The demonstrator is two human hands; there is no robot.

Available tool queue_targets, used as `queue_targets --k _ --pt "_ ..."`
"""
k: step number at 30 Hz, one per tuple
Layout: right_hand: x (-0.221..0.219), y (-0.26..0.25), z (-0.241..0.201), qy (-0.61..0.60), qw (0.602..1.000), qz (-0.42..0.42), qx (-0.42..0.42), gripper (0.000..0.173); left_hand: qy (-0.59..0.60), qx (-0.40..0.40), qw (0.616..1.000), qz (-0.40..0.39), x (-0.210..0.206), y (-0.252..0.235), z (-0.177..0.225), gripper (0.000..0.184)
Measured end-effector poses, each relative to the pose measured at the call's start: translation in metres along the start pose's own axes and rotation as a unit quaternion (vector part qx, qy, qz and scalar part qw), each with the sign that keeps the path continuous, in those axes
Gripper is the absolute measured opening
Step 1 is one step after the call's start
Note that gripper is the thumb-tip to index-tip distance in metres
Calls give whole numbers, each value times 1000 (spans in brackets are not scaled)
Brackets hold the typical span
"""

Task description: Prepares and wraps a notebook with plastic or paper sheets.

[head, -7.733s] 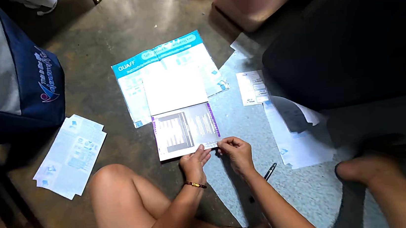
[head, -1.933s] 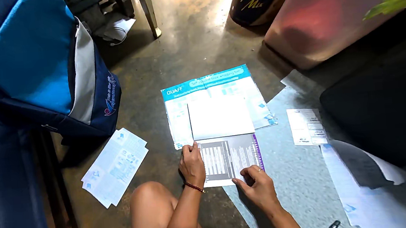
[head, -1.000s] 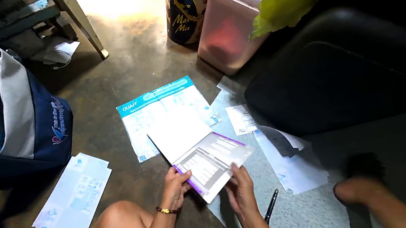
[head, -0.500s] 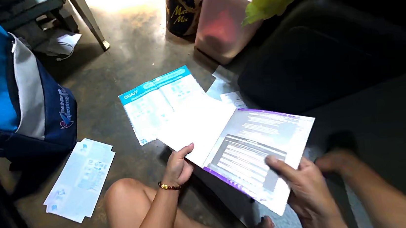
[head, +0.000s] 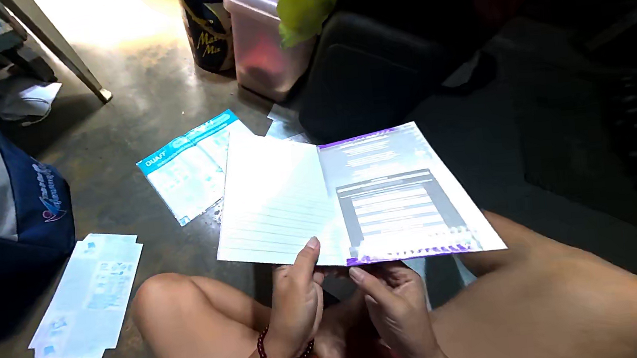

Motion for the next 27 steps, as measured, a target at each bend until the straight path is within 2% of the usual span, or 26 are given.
queue_targets --k 6,12,15,17,18,20,22,24,27 --pt "2 14 -13 17 998 21 50 20 -34 -68 997 -32 -8 27 0 25" --pt "6 18 -18 -15 999 29 14 20 -47 -137 988 -62 -6 36 -6 24" --pt "1 10 -2 12 996 -66 -53 11 -29 -133 991 2 9 22 -2 19" --pt "5 -7 18 106 978 -123 -130 21 -11 -111 992 60 29 6 4 19" --pt "11 -21 34 144 970 -89 -175 23 6 -105 991 79 42 -3 9 20" --pt "36 -54 76 198 944 49 -260 30 27 -109 989 99 67 -16 19 24" --pt "62 -75 111 267 906 169 -281 31 23 -132 984 117 91 -24 30 24" --pt "76 -82 131 342 876 205 -271 30 5 -162 976 145 111 -28 44 22" --pt "75 -89 143 419 857 178 -242 30 -38 -221 953 203 138 -35 67 17"
Point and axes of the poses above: each hand's wrist, its own y-axis away from the middle knuckle, its own x-axis out of the back of the hand, z = x × y, the point moved 4 cm from there along -y, towards the middle knuckle, and after that the axes turned 10 degrees about -x, right-handed, at the moved point
